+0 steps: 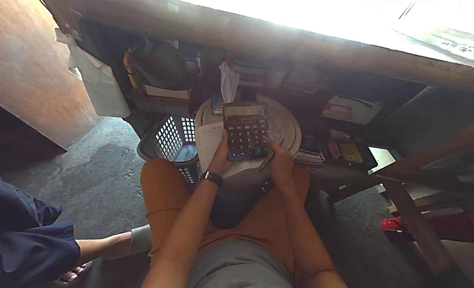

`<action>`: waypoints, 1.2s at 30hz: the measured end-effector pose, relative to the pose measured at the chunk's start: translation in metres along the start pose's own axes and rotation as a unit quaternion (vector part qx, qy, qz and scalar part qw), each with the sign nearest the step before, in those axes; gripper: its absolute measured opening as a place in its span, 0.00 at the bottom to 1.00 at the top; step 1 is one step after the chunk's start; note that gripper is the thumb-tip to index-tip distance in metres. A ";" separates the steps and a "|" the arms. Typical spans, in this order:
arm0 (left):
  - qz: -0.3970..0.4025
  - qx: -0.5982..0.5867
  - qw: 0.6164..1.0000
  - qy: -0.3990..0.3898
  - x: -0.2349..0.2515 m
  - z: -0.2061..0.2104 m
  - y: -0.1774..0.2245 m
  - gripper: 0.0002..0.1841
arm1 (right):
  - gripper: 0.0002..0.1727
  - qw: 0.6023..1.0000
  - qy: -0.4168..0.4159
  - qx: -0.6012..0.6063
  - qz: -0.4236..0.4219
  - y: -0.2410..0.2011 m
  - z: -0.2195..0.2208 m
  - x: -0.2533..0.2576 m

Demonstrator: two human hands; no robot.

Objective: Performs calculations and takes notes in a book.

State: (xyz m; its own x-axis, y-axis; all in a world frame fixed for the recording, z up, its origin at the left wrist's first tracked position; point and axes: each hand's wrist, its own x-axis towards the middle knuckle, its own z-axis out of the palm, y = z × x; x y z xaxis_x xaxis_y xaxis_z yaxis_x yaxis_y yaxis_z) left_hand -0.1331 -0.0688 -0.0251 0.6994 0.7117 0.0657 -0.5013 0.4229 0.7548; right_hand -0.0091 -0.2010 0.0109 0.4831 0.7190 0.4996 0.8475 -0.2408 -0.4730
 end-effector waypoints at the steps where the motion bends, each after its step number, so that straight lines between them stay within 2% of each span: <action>1: -0.001 -0.005 1.000 0.000 -0.001 0.001 0.001 0.33 | 0.23 1.000 -0.001 -0.008 0.012 0.006 -0.004 0.007; 4: 0.008 0.005 1.000 -0.011 -0.006 0.002 0.001 0.33 | 0.26 0.997 -0.052 -0.040 0.046 0.001 -0.014 0.030; 7: 0.007 0.014 1.000 -0.006 -0.005 0.003 0.002 0.32 | 0.32 0.993 -0.082 -0.078 0.042 -0.001 -0.007 0.054; 10: -0.004 -0.041 0.999 -0.005 0.008 0.000 0.000 0.33 | 0.31 0.989 -0.098 -0.100 0.043 -0.002 0.003 0.064; 13: -0.008 -0.046 0.999 0.000 0.012 -0.001 -0.001 0.34 | 0.29 0.986 -0.121 -0.103 0.055 -0.003 0.005 0.067; 15: 0.000 -0.048 0.999 0.001 0.012 -0.001 -0.003 0.33 | 0.28 0.992 -0.099 -0.074 0.025 -0.003 0.000 0.062; 18: 0.006 -0.060 0.998 0.009 0.011 0.001 -0.002 0.32 | 0.21 0.996 -0.054 0.000 -0.075 -0.013 -0.004 0.027; 22: -0.001 -0.059 0.998 -0.001 0.013 -0.002 -0.004 0.32 | 0.19 0.988 -0.103 0.040 -0.113 -0.021 0.015 -0.030; 25: 0.000 -0.059 0.998 -0.002 0.013 -0.002 -0.003 0.32 | 0.20 0.992 -0.077 0.037 -0.091 -0.022 0.023 -0.040; 29: -0.003 -0.053 0.999 0.004 0.013 -0.001 -0.003 0.33 | 0.24 0.998 -0.052 -0.006 -0.045 -0.018 0.021 -0.019; 33: 0.004 -0.034 0.999 -0.001 0.006 -0.002 -0.003 0.32 | 0.25 0.997 -0.064 -0.029 -0.031 -0.020 0.025 -0.013; 36: 0.000 0.028 1.000 0.007 -0.007 0.002 0.003 0.32 | 0.25 0.997 -0.050 -0.008 -0.060 -0.028 0.021 -0.023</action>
State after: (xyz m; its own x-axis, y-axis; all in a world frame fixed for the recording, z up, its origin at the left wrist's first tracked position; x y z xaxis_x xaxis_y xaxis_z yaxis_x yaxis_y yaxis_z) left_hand -0.1382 -0.0740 -0.0221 0.6922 0.7195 0.0564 -0.4717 0.3919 0.7899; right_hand -0.0486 -0.1973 -0.0030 0.3543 0.8048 0.4763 0.9014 -0.1584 -0.4029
